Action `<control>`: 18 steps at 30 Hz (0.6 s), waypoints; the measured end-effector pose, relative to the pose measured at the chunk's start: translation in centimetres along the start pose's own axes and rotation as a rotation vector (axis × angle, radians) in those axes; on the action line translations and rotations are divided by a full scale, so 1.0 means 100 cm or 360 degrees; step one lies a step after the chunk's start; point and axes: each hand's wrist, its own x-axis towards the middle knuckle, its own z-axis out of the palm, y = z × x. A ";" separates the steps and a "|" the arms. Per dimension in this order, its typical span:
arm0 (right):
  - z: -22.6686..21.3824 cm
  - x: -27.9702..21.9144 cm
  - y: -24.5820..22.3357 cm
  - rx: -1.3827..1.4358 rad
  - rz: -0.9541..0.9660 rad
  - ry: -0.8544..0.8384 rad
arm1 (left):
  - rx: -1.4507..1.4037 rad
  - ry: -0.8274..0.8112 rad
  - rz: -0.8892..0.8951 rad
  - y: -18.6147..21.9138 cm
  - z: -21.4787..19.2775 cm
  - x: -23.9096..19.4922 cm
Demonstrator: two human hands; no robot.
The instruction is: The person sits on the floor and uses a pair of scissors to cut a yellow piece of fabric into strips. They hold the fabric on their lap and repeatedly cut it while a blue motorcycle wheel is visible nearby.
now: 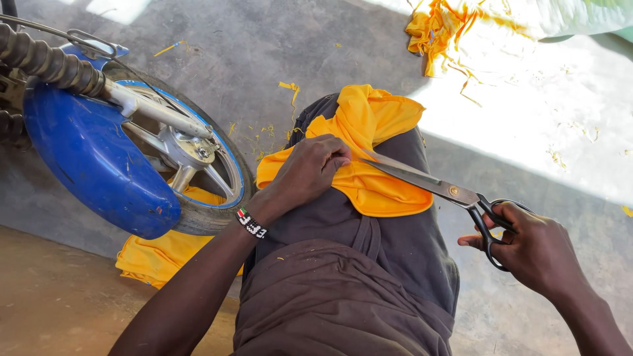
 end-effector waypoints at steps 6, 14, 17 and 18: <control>-0.002 0.000 0.006 -0.0497 -0.0125 0.0138 | 0.0087 0.0132 0.0070 0.008 0.001 -0.011; -0.008 0.002 -0.010 -0.0796 -0.0487 0.0465 | 0.0564 0.0346 0.0396 0.018 0.003 -0.031; -0.006 0.000 -0.016 -0.0825 -0.0543 0.0603 | 0.0602 0.0387 0.0470 0.021 0.002 -0.031; -0.006 0.000 -0.020 -0.0824 -0.0543 0.0600 | 0.0601 0.0384 0.0468 0.019 0.002 -0.031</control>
